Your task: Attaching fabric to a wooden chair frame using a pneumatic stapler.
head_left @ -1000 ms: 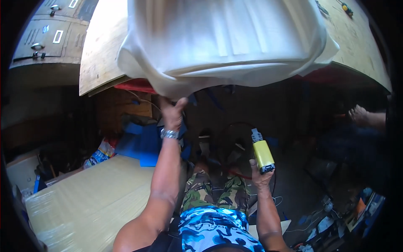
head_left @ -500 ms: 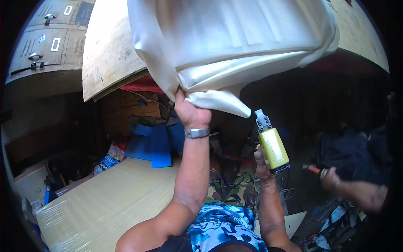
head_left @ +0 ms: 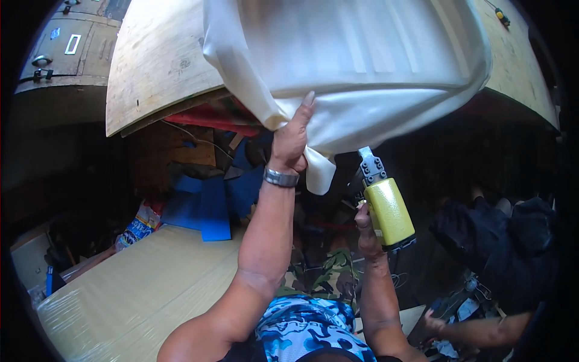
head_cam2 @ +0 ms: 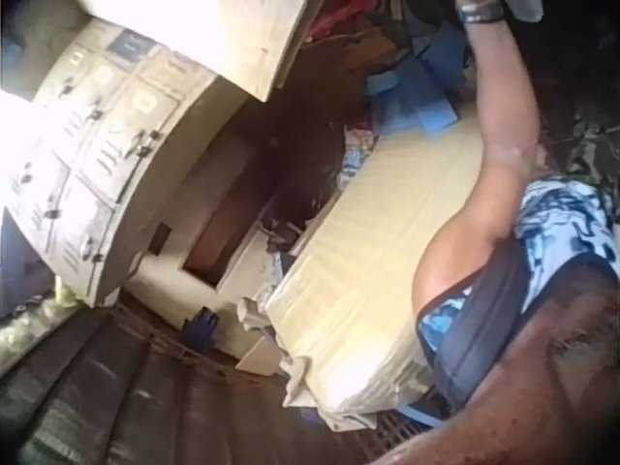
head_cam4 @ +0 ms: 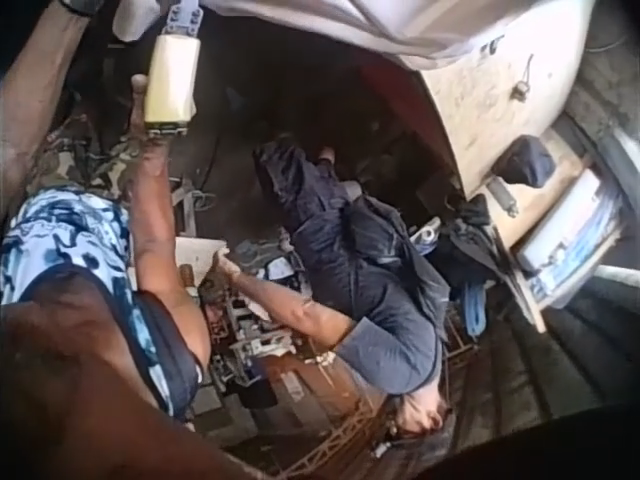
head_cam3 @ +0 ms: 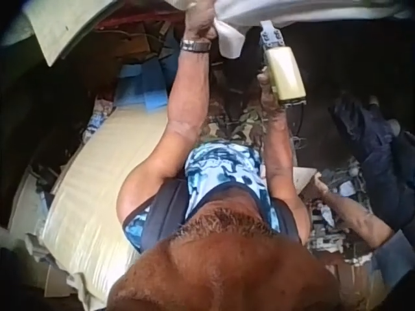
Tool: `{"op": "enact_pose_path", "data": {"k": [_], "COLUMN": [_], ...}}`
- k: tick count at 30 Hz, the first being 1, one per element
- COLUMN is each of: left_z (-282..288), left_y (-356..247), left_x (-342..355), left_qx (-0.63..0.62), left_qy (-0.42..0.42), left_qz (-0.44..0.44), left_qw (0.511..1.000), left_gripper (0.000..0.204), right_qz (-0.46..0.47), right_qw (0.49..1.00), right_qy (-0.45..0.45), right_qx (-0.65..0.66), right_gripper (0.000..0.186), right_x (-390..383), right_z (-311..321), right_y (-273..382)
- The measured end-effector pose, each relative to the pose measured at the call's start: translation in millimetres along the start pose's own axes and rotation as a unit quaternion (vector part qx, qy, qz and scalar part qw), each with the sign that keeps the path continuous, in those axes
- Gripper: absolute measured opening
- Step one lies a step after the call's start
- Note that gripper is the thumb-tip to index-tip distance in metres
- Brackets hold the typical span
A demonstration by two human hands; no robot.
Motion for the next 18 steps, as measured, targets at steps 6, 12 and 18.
{"op": "enact_pose_path", "data": {"k": [6, 12, 18], "left_z": [-12, -12, -7], "left_y": [-5, -19, -6], "left_x": [-21, -21, -1], "left_qx": [-0.262, -0.303, -0.102], "left_qy": [-0.059, -0.137, -0.313], "left_qz": [-0.108, -0.137, -0.226], "left_qw": [0.957, 0.933, 0.917], "left_gripper": [0.046, 0.049, 0.068], "right_qz": [0.113, 0.029, 0.073], "right_qw": [0.985, 0.998, 0.993], "right_qy": [-0.009, -0.006, 0.002], "right_qx": [-0.134, -0.058, -0.089], "right_gripper": [0.030, 0.029, 0.037], "right_x": [6, -9, -15], "right_z": [2, 6, 10], "right_y": [15, -4, -18]}}
Point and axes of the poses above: each hand's wrist, its own x-axis towards the middle knuckle, its own z-axis out of the back of the hand, y = z × x, the point moved 4 cm from there along x, towards the middle knuckle, and after that the axes turned 12 degrees about x, right-handed, at the moved point
